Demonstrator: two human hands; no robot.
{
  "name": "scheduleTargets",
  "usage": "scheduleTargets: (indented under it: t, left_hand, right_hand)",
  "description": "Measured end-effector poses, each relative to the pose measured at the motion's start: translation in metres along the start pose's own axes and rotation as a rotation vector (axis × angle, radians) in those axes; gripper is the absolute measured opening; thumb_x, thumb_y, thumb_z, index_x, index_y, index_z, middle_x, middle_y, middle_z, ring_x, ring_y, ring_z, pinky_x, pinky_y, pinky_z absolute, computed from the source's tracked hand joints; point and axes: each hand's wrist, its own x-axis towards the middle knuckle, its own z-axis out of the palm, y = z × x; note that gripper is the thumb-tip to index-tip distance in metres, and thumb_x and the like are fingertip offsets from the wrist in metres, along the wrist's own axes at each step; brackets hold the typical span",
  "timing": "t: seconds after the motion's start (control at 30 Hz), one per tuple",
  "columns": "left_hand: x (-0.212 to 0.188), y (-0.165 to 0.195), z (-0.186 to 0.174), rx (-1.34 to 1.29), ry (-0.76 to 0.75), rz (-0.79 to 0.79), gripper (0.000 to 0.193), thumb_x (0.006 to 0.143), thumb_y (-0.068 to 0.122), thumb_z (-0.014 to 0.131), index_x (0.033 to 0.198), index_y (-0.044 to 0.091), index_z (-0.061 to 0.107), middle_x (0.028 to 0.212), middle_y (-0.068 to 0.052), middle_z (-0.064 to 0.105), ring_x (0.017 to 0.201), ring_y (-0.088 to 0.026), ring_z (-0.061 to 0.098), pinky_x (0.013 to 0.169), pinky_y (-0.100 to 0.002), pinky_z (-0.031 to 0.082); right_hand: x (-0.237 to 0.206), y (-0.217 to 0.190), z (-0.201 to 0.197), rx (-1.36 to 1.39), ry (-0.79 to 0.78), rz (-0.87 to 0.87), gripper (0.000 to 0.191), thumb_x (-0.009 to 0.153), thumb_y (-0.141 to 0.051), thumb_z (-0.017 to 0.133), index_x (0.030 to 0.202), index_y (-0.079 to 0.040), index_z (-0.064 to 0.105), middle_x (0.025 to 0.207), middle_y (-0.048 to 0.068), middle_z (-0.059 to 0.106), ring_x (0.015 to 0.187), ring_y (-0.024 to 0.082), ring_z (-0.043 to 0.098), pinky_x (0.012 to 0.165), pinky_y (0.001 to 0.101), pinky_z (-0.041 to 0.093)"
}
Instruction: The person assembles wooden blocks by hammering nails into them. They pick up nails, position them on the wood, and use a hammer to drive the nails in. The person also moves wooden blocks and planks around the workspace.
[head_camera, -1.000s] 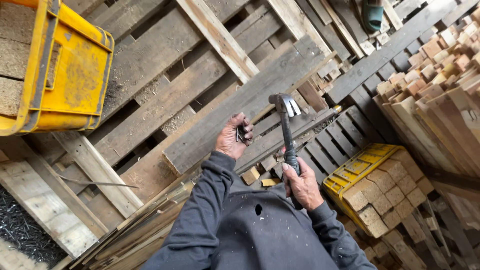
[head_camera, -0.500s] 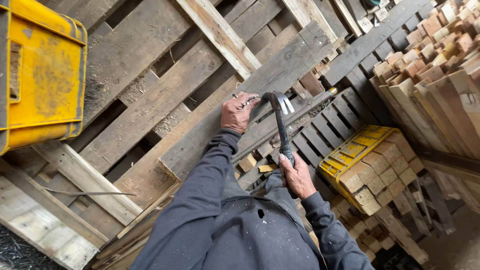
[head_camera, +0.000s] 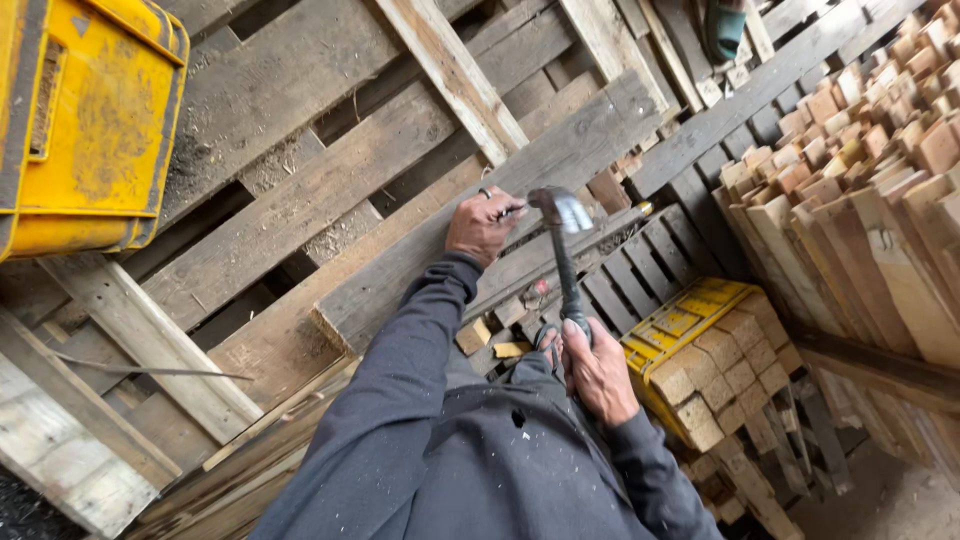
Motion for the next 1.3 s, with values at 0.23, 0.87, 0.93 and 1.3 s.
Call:
scheduleTargets:
  t: [0.23, 0.87, 0.93, 1.3]
  left_hand:
    - [0.0, -0.015, 0.007, -0.076, 0.253, -0.173, 0.012, 0.1, 0.017, 0.059, 0.101, 0.006, 0.061, 0.084, -0.011, 0.066, 0.072, -0.024, 0.065, 0.068, -0.036, 0.056]
    - [0.005, -0.01, 0.014, -0.178, 0.539, -0.184, 0.026, 0.109, 0.025, 0.051, 0.097, 0.002, 0.054, 0.087, -0.014, 0.068, 0.077, -0.028, 0.072, 0.072, -0.039, 0.056]
    - [0.009, -0.007, 0.012, 0.098, 0.546, -0.141, 0.022, 0.11, 0.022, 0.052, 0.104, 0.001, 0.058, 0.09, -0.018, 0.067, 0.081, -0.035, 0.067, 0.074, -0.043, 0.053]
    - [0.005, -0.006, 0.014, -0.224, 0.602, -0.207, 0.018, 0.105, 0.019, 0.052, 0.104, 0.002, 0.055, 0.081, -0.008, 0.063, 0.071, -0.016, 0.061, 0.068, -0.033, 0.054]
  right_hand:
    - [-0.008, -0.014, -0.027, 0.386, -0.139, -1.036, 0.032, 0.104, -0.037, 0.063, 0.108, -0.005, 0.063, 0.078, 0.004, 0.063, 0.062, 0.012, 0.061, 0.056, 0.0284, 0.058]
    - [0.021, -0.034, -0.012, -0.054, -0.003, -0.575, 0.034, 0.103, -0.044, 0.061, 0.092, -0.011, 0.064, 0.068, 0.002, 0.058, 0.053, 0.014, 0.053, 0.052, 0.0277, 0.045]
    - [0.018, -0.015, -0.006, -0.056, 0.006, 0.052, 0.028, 0.1, -0.033, 0.063, 0.089, -0.007, 0.06, 0.062, 0.001, 0.053, 0.045, 0.011, 0.046, 0.04, 0.0275, 0.036]
    - [0.036, -0.034, -0.093, 0.538, -0.165, -1.294, 0.062, 0.092, -0.064, 0.064, 0.117, -0.008, 0.066, 0.089, 0.006, 0.069, 0.075, 0.014, 0.068, 0.071, 0.029, 0.06]
